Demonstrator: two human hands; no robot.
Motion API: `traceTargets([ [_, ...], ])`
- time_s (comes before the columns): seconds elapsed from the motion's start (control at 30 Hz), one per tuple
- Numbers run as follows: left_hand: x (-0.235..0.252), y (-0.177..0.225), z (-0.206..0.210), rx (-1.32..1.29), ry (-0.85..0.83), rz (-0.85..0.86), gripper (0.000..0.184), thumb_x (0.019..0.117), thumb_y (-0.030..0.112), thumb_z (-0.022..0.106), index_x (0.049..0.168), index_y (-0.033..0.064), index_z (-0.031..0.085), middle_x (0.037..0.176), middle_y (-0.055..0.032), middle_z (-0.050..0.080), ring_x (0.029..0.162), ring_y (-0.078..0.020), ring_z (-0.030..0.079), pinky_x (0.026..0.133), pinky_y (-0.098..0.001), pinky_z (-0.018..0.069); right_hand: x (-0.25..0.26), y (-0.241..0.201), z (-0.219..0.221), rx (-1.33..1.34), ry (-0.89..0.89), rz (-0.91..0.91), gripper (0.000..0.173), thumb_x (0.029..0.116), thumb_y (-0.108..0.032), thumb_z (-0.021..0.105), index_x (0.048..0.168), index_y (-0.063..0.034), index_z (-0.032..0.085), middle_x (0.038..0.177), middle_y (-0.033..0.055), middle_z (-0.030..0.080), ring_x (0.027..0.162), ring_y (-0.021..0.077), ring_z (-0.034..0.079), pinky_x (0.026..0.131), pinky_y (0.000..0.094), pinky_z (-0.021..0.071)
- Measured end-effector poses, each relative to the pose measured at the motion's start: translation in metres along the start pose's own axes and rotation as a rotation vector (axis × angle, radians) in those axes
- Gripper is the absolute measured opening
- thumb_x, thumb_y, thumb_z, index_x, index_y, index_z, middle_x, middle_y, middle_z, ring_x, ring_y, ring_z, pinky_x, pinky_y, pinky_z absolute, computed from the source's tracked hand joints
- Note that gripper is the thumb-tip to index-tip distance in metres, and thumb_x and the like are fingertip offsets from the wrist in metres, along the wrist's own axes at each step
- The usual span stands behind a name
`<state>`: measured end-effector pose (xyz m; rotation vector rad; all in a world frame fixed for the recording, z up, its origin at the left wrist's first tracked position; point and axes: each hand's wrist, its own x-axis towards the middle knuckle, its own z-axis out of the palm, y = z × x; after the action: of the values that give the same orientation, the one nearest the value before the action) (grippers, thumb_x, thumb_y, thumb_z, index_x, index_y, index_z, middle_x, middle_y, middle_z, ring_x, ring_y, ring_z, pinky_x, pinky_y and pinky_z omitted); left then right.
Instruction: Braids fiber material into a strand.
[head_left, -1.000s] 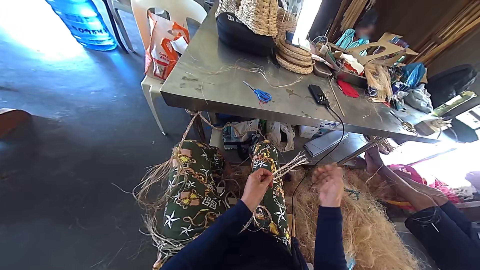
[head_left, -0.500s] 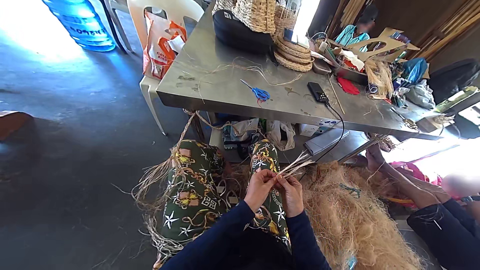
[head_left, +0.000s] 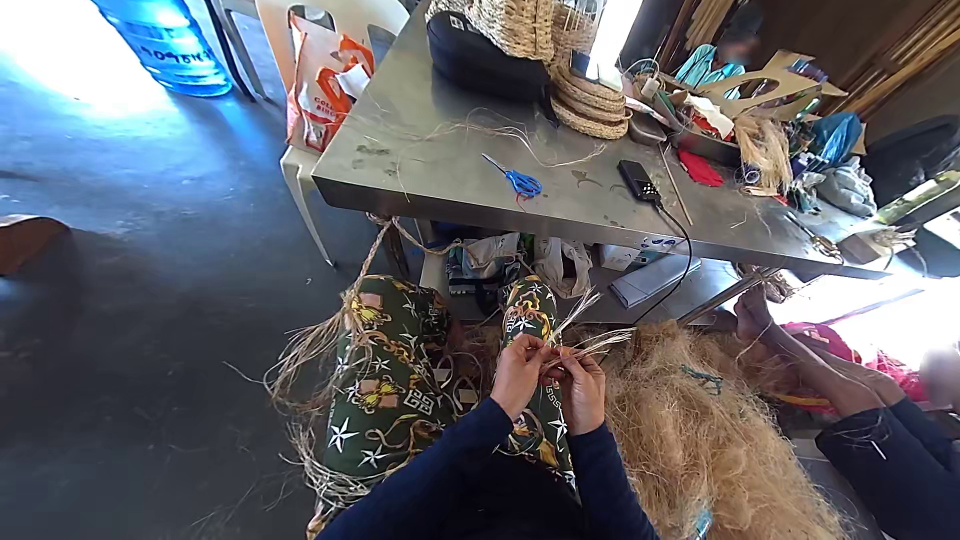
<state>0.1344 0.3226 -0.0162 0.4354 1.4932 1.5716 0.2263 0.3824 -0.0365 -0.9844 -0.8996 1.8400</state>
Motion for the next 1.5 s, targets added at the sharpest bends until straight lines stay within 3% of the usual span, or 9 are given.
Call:
traceTargets([
  [0.3,0.001,-0.001,-0.003,0.288,-0.093,0.112,0.012,0.1002,0.007,0.064,0.108,-0.0012,0.06,0.081,-0.0015,0.064,0.064,-0.0029,0.056,0.062,-0.0205,0.0472,0.004,0.001,-0.001,-0.035,-0.055,-0.095,0.017,0.1007,0.004,0.053,0.09,0.0023,0.066,0.075,0.0056,0.069,0.063,0.0072,0.064,0.064,0.0214,0.0564],
  [0.47,0.001,-0.002,-0.006,0.295,-0.113,0.118,0.009,0.099,0.005,0.064,0.104,-0.0011,0.059,0.078,0.0001,0.064,0.063,-0.0019,0.057,0.063,-0.0189,0.0482,0.021,-0.016,-0.008,0.054,-0.007,-0.035,0.023,0.1078,-0.007,0.038,0.099,-0.0016,0.058,0.078,0.0055,0.069,0.069,0.0137,0.068,0.068,0.0313,0.0602],
  [0.63,0.0,-0.001,-0.009,0.147,-0.106,0.029,0.007,0.0962,-0.001,0.066,0.097,0.002,0.059,0.069,0.0027,0.063,0.051,0.0006,0.048,0.049,-0.0156,0.0381,0.056,-0.065,-0.029,0.174,0.013,-0.169,0.027,0.1114,-0.014,0.034,0.096,-0.0115,0.056,0.068,-0.0052,0.064,0.064,0.0082,0.066,0.068,0.027,0.06],
  [0.7,0.001,-0.001,-0.009,0.06,-0.106,0.003,0.008,0.0962,-0.002,0.065,0.096,0.0023,0.059,0.068,0.0028,0.063,0.048,0.0011,0.046,0.046,-0.0147,0.0356,0.069,-0.087,-0.043,0.185,0.059,-0.252,0.033,0.1136,-0.025,0.029,0.106,-0.0119,0.059,0.078,-0.0046,0.07,0.072,0.0096,0.071,0.074,0.0288,0.0612],
  [0.8,0.003,-0.001,-0.008,-0.042,-0.096,-0.007,0.009,0.0968,-0.004,0.063,0.096,0.003,0.058,0.069,0.0016,0.065,0.049,0.0009,0.049,0.047,-0.0143,0.0374,0.075,-0.104,-0.061,0.118,0.214,-0.284,0.059,0.1119,-0.051,0.018,0.14,-0.005,0.043,0.108,0.0083,0.071,0.095,0.02,0.071,0.084,0.0383,0.0581],
  [0.93,0.007,-0.002,-0.008,-0.106,-0.07,-0.012,0.009,0.0973,-0.004,0.062,0.095,0.0029,0.058,0.071,0.0001,0.068,0.05,0.0,0.052,0.048,-0.0143,0.0401,0.055,-0.058,-0.067,-0.113,0.206,-0.103,0.085,0.1043,-0.065,0.001,0.15,-0.0002,0.032,0.11,0.0152,0.069,0.09,0.023,0.07,0.076,0.0399,0.0581],
  [1.1,0.01,0.002,-0.014,-0.168,-0.012,-0.028,0.006,0.0985,-0.004,0.061,0.098,0.0016,0.058,0.073,-0.0015,0.069,0.05,-0.001,0.053,0.047,-0.0143,0.0406,0.037,0.01,-0.053,-0.101,0.111,0.258,0.072,0.1096,-0.058,0.02,0.141,0.0015,0.047,0.11,0.0161,0.071,0.09,0.0198,0.07,0.079,0.0341,0.0571],
  [1.27,0.015,0.002,-0.021,-0.24,0.051,-0.034,0.005,0.0999,-0.004,0.058,0.098,0.0003,0.058,0.074,-0.0031,0.068,0.05,-0.0014,0.052,0.047,-0.0148,0.0394,0.05,0.016,-0.051,-0.107,0.185,0.2,0.045,0.1138,-0.029,0.033,0.133,0.0067,0.052,0.104,0.0159,0.069,0.083,0.0177,0.069,0.075,0.0311,0.0575],
  [1.5,0.016,-0.008,-0.009,-0.299,-0.021,-0.213,0.002,0.1023,-0.001,0.056,0.103,0.0011,0.056,0.08,-0.0047,0.07,0.05,-0.0007,0.052,0.046,-0.0138,0.0398,0.051,-0.021,-0.064,-0.006,0.011,-0.137,0.05,0.1139,-0.028,0.021,0.116,0.0025,0.06,0.092,0.0087,0.074,0.085,0.0194,0.074,0.083,0.0362,0.062],
])
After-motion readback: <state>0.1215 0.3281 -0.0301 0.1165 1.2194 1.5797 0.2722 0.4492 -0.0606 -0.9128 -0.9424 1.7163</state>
